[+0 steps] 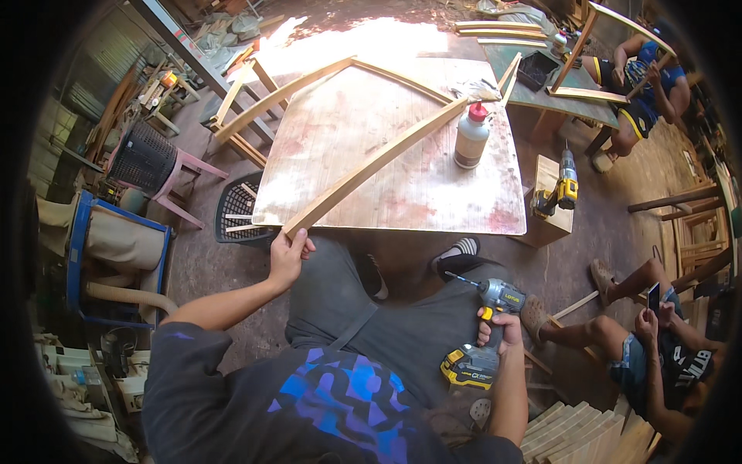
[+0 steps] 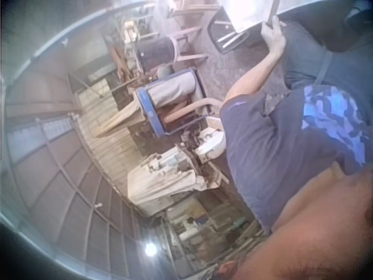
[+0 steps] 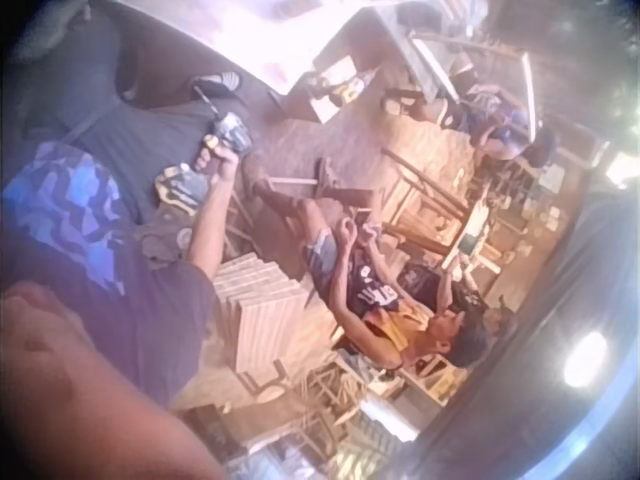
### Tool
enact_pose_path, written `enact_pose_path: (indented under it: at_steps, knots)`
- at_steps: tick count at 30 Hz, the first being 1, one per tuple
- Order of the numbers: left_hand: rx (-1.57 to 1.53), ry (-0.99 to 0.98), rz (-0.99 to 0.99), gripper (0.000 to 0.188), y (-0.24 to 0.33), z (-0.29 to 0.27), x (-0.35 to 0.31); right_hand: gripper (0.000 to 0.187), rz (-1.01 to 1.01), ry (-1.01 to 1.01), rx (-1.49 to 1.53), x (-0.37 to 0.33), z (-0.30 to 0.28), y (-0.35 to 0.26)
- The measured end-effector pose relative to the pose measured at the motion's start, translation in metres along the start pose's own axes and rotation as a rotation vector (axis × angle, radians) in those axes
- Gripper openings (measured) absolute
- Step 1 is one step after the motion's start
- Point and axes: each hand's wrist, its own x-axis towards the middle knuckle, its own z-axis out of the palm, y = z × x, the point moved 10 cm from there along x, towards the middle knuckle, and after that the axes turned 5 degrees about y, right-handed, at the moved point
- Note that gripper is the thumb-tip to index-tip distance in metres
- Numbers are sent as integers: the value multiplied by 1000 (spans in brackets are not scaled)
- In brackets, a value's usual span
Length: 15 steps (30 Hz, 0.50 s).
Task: The person drills holes into wooden slats using a power drill, applies wood glue to the slats, fits the pieces together to form a frame, and drills into the joints with the power drill.
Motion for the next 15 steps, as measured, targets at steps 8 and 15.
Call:
enact_pose_path:
  at_steps: [8, 15]
  knots:
    - [-16, 309, -89, 29, -70, -14, -66, 45, 18, 3, 52, 2, 1, -2]
    - [40, -194, -397, 34, -91, 100, -97, 45, 17, -14, 84, 4, 5, 1]
